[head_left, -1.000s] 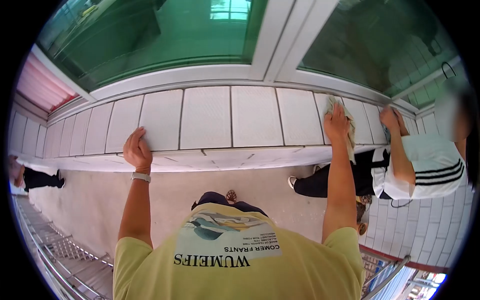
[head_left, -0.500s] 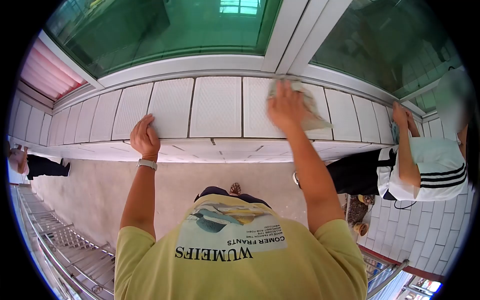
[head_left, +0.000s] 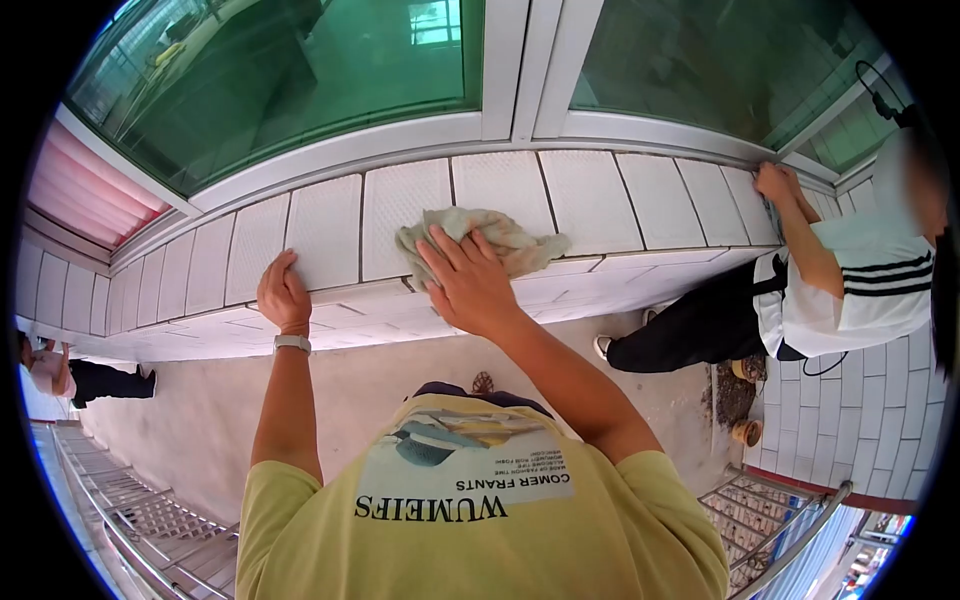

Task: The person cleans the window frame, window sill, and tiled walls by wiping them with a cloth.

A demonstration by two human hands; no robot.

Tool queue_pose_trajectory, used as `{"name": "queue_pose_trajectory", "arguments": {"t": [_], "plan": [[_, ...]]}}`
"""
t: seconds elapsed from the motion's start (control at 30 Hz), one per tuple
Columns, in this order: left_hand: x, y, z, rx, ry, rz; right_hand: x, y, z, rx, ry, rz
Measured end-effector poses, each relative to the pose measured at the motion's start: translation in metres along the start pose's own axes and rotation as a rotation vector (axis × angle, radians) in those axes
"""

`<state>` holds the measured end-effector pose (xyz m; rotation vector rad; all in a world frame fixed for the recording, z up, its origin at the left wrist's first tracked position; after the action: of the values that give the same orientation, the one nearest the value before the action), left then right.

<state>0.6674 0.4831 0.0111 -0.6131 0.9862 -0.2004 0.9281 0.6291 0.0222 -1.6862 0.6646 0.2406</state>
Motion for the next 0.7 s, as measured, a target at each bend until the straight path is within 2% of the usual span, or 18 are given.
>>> {"name": "queue_pose_trajectory", "arguments": {"t": [0.13, 0.3, 0.37, 0.47, 0.53, 0.7], "plan": [[-0.001, 0.001, -0.001, -0.003, -0.009, -0.018, 0.036, -0.008, 0.026, 0.173, 0.014, -0.024], [0.003, 0.004, -0.008, -0.029, -0.058, -0.027, 0.092, -0.048, 0.093, 0.201, 0.109, 0.06], [0.006, 0.007, -0.012, -0.011, -0.08, -0.004, 0.113, -0.058, 0.121, 0.191, 0.206, -0.038], [0.005, 0.003, -0.01, 0.057, -0.032, 0.024, 0.133, -0.072, 0.146, 0.212, 0.25, 0.002], [0.001, -0.002, -0.002, 0.041, -0.017, 0.026, 0.131, -0.075, 0.147, 0.228, 0.136, 0.103], [-0.004, -0.011, 0.006, 0.093, 0.003, 0.057, 0.132, -0.065, 0.151, 0.316, 0.096, 0.217]]}}
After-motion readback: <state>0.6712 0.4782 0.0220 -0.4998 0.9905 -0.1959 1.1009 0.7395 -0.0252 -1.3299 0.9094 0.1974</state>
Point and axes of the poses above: each hand's wrist, its own x-axis away from the middle knuckle, its own y-axis out of the palm, z = x × y, the point moved 4 cm from there along -x, towards the middle knuckle, and after that the axes turned 6 degrees about -y, right-handed, at the moved point
